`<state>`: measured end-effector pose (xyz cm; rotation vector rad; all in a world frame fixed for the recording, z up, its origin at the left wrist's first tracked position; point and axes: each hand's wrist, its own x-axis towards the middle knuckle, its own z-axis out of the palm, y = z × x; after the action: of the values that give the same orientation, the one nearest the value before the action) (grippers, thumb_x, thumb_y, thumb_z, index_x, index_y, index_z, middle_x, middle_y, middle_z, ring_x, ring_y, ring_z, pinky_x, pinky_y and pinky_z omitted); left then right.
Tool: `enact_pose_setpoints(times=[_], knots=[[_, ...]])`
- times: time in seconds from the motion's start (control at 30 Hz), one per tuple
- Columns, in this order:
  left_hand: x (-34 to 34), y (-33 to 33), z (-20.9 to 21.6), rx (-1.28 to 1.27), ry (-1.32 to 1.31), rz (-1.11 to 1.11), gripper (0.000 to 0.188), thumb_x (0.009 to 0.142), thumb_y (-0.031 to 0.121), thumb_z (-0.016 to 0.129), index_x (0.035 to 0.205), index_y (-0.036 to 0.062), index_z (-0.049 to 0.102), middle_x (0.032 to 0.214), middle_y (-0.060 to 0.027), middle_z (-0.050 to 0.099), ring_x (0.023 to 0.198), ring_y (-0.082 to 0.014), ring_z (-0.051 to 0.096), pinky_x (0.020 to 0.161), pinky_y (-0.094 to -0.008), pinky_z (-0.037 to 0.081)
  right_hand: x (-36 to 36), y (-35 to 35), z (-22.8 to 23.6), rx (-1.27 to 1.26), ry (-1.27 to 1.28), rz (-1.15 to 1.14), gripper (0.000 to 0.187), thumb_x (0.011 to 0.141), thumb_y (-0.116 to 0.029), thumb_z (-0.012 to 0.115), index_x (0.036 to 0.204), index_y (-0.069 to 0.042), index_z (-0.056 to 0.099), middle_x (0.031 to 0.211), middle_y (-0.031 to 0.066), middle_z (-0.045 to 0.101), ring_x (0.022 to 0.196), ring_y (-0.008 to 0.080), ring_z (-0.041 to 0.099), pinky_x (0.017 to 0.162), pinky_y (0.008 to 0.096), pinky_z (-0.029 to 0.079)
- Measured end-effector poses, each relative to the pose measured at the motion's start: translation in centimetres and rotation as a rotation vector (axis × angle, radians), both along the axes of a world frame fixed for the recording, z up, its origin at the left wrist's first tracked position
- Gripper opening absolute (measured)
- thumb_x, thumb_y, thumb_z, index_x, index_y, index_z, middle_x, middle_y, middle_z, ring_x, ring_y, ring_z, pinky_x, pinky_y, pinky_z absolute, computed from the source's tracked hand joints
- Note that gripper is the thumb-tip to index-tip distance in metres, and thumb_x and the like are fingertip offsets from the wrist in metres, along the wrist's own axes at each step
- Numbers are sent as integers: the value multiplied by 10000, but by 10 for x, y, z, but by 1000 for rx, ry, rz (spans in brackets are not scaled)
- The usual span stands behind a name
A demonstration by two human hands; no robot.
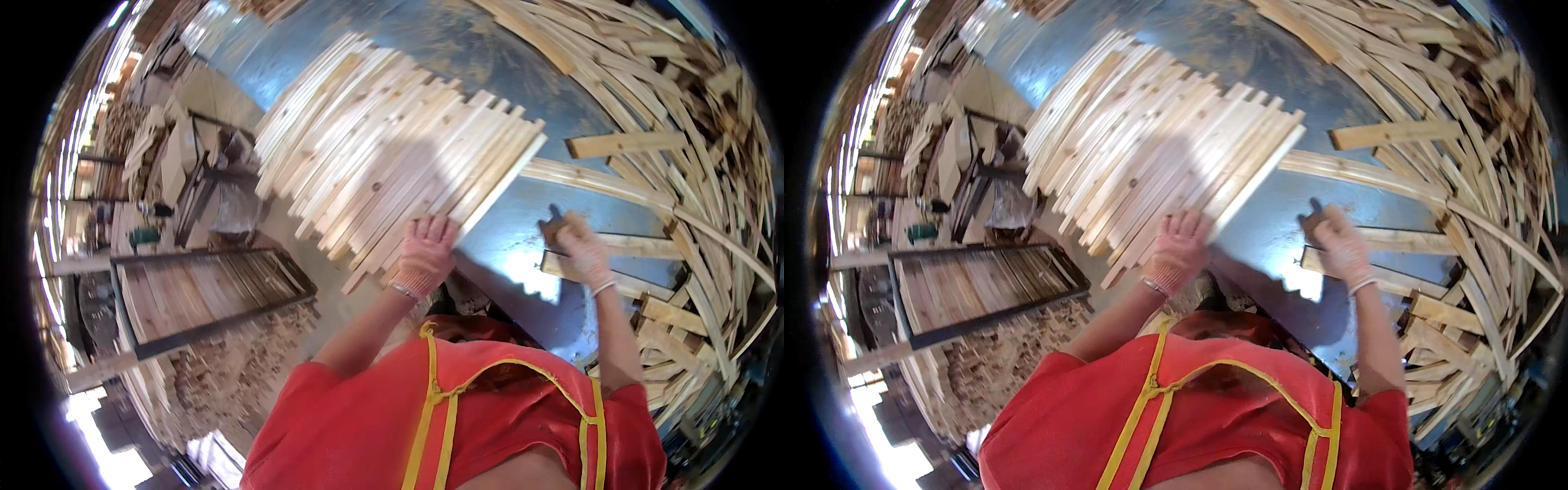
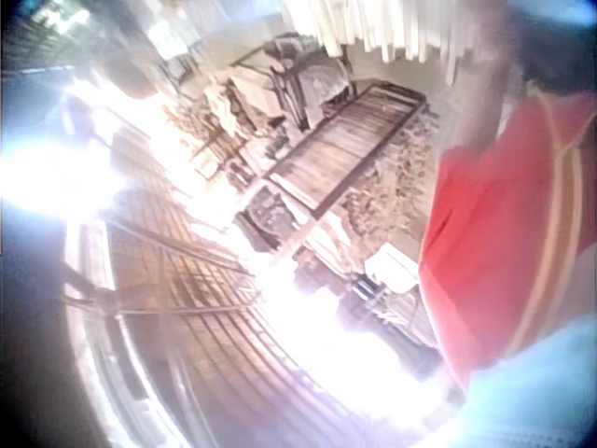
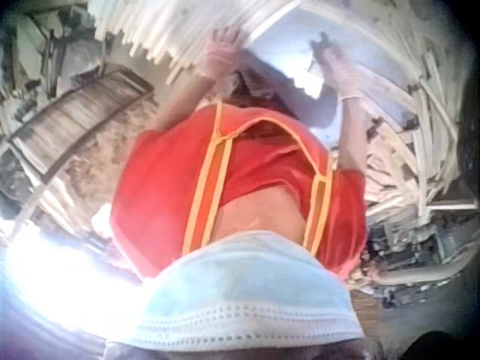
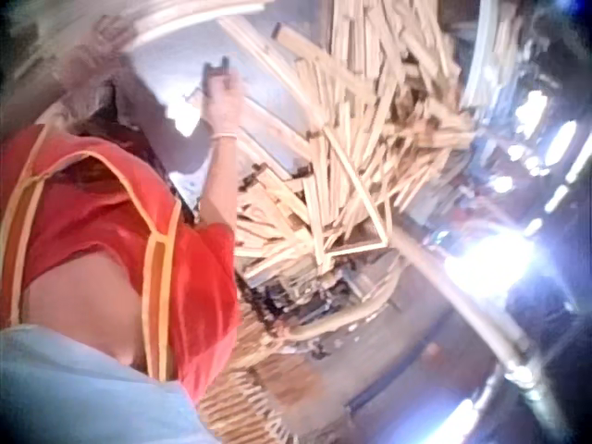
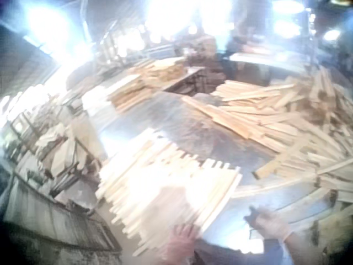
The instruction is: The person sorts and stacks thin wooden planks on a metal workbench in a workshop. They pick up individual planks from a scattered pile and arrange them into neat, aligned stacks. The person occasionally lifts and repositions entire stacks to organize the workspace.
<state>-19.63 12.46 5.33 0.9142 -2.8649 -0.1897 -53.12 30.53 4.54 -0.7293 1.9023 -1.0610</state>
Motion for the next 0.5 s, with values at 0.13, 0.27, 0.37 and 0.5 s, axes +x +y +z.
enact_pose_setpoints(times=[0.13,0.27,0.37,0.5], knots=[[58,-25,-3,59,152,203,721,878,345,835,1506,124,557,1551,-151,546,1461,-338,503,1230,-522,368,113,-73,-22,84,-100,116,924,944,-394,748,1673,12,351,1225,165,746,1099,286,692,999,352,539],[171,-82,-48,286,1036,854,615,904,320,803,1452,111,618,1370,-102,679,1247,-316,631,1103,-542,504,183,-125,4,-152,-448,-156,858,946,-248,816,1629,24,374,1396,197,681,1220,274,645,1089,345,505],[244,-131,-74,474,1111,1244,522,927,304,799,1379,86,655,1255,-78,723,1055,-296,697,946,-447,608,165,-121,-4,-41,-245,-122,787,972,-235,800,1595,46,410,1315,206,725,1175,257,680,995,343,545],[174,-106,-28,1362,1606,1281,435,953,311,799,1294,65,687,1209,-106,731,1010,-289,711,872,-414,637,145,-126,-21,18,65,-304,926,971,-311,809,1674,34,313,1416,263,685,1293,322,658,1086,379,508]])
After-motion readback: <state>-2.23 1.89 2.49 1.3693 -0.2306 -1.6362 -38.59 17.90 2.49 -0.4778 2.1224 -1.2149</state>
